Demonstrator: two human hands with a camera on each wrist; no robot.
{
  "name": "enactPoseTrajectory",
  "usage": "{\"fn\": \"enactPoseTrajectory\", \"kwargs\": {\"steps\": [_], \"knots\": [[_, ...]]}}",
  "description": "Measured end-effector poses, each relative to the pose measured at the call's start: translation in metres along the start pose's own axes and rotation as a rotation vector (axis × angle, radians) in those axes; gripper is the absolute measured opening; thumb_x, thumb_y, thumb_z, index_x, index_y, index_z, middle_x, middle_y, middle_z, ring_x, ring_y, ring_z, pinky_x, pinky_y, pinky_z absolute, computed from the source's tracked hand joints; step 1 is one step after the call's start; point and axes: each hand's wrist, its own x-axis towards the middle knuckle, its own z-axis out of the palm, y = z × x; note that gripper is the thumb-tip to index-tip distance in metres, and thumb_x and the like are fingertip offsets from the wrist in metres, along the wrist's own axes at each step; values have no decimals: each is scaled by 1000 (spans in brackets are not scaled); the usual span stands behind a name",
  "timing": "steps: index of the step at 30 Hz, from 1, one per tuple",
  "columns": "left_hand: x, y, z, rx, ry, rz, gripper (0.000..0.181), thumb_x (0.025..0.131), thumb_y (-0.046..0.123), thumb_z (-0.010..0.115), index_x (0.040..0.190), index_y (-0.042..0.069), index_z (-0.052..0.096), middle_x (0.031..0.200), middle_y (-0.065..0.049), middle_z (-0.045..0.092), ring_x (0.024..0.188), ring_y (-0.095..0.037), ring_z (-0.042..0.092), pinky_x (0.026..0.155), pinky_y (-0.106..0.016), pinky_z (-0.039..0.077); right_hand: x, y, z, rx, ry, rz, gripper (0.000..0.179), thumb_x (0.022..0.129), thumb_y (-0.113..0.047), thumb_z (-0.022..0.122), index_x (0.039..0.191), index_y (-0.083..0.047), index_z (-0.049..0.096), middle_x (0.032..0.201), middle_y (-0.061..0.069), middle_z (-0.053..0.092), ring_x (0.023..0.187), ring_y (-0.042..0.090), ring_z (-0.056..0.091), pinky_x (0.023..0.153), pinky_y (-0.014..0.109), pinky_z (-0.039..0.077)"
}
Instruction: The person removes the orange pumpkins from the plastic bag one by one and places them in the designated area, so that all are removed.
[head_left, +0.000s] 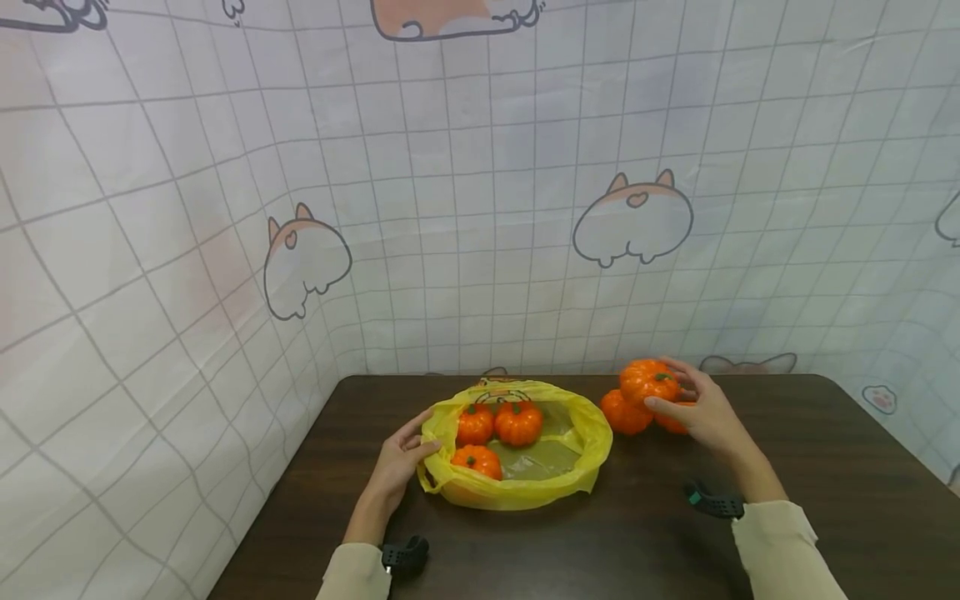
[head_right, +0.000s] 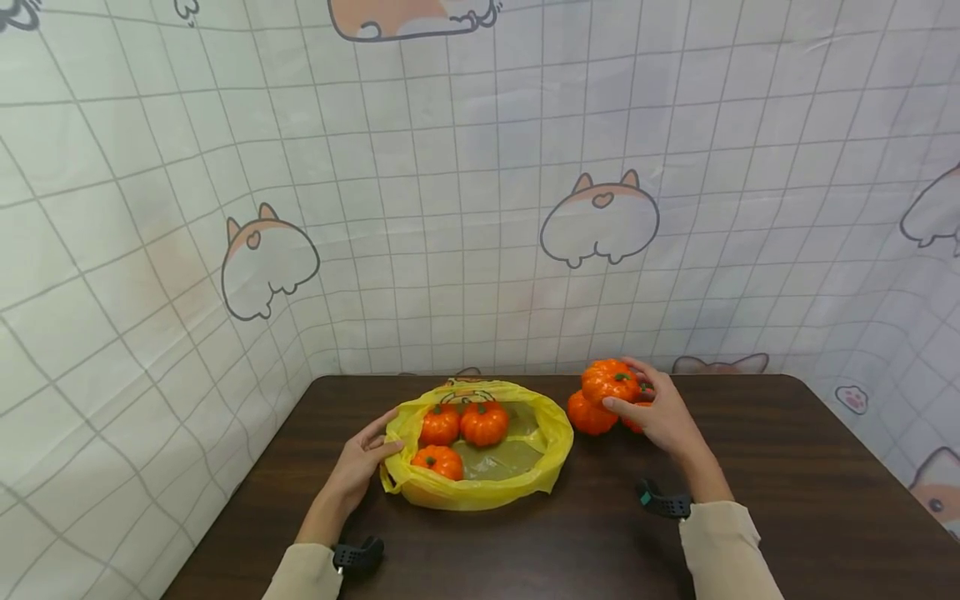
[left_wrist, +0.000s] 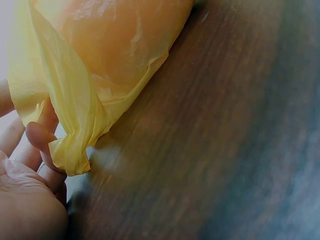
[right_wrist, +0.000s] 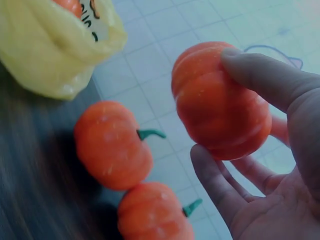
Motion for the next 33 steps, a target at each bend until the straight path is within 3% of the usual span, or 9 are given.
{"fn": "enactPoseTrajectory", "kwargs": {"steps": [8,27,33], "knots": [[0,2,-3,-3,-7,-2,61,97,20,72,153,29,49,114,-8,74,108,-17,67,110,-51,44,-6,10,-17,0,38,28,85,97,-44,69,164,-16,25,156,34,26,132,56,44,92,59,54],[-2,2,0,-3,6,-1,61,96,19,72,152,28,51,108,-6,75,108,-17,66,113,-53,41,-16,31,-56,-21,137,86,88,99,-42,66,165,-9,17,157,40,24,132,60,39,89,63,51],[-1,3,0,0,-1,3,60,96,19,72,152,28,51,105,-6,74,111,-18,65,117,-56,36,-19,42,-64,-27,187,99,89,99,-41,67,164,-6,18,155,41,25,129,57,40,79,38,51]]}}
